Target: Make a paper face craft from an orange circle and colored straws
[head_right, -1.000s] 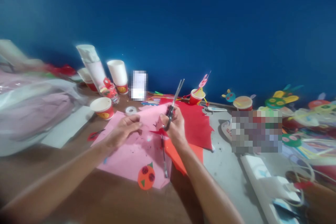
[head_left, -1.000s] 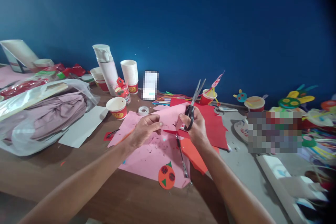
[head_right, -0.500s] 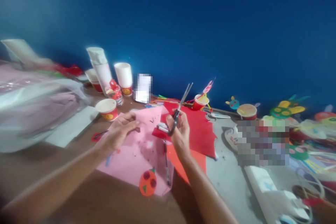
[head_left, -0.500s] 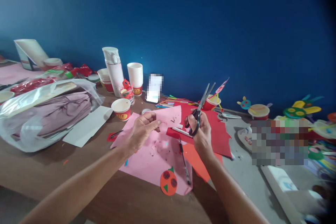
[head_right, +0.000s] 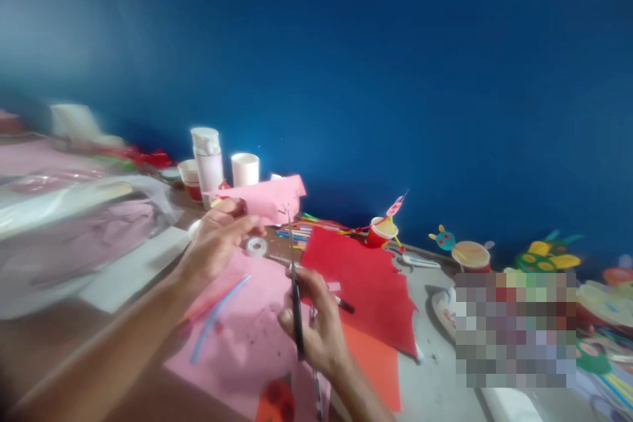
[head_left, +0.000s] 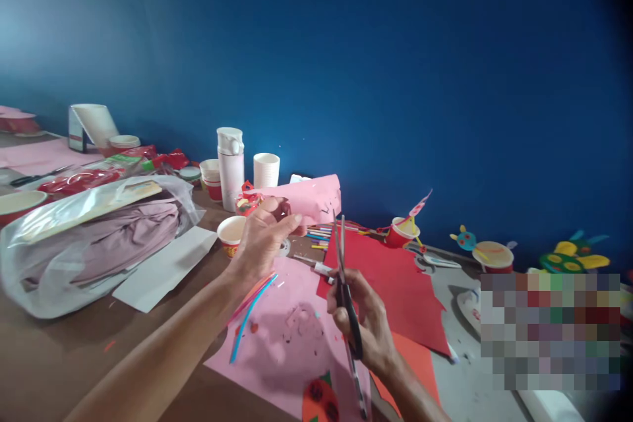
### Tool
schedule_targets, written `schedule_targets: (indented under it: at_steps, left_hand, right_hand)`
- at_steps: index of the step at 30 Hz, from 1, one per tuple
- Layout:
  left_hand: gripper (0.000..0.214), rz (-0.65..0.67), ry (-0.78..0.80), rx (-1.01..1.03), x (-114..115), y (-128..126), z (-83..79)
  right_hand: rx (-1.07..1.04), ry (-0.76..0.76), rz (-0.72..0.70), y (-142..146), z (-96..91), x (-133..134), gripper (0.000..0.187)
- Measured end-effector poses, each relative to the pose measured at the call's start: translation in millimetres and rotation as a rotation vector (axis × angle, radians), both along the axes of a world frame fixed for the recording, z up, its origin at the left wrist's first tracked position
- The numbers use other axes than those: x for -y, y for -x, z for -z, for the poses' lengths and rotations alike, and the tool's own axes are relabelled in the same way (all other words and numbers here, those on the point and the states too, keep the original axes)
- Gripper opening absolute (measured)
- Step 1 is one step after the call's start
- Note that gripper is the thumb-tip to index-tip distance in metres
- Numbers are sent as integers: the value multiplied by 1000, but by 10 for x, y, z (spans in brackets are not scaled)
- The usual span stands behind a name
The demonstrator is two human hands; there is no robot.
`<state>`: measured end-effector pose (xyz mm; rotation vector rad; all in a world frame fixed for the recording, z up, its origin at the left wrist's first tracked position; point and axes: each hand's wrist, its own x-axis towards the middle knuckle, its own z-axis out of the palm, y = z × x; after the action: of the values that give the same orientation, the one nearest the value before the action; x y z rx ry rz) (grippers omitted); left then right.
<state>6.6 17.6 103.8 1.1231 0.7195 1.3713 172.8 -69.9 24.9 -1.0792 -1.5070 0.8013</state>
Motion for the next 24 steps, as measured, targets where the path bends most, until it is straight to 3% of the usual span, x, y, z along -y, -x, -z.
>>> schedule_targets:
  at_steps: [5,14,19,24]
  left_hand:
    - [19,-4,-2,16,-4,-13,45]
    - [25,-27,-10,113,-37,46,104]
    - [16,-9,26,60,38,36,306]
    - [17,-3,135,13,159,49,543]
  right_hand:
    - [-44,124,-72,30,-17,-20,41]
    - [-177,239,-225,99,143,-32,43]
    - [-252,291,-324,197,195,-28,43]
    - [-287,352,-300,314,264,-9,43]
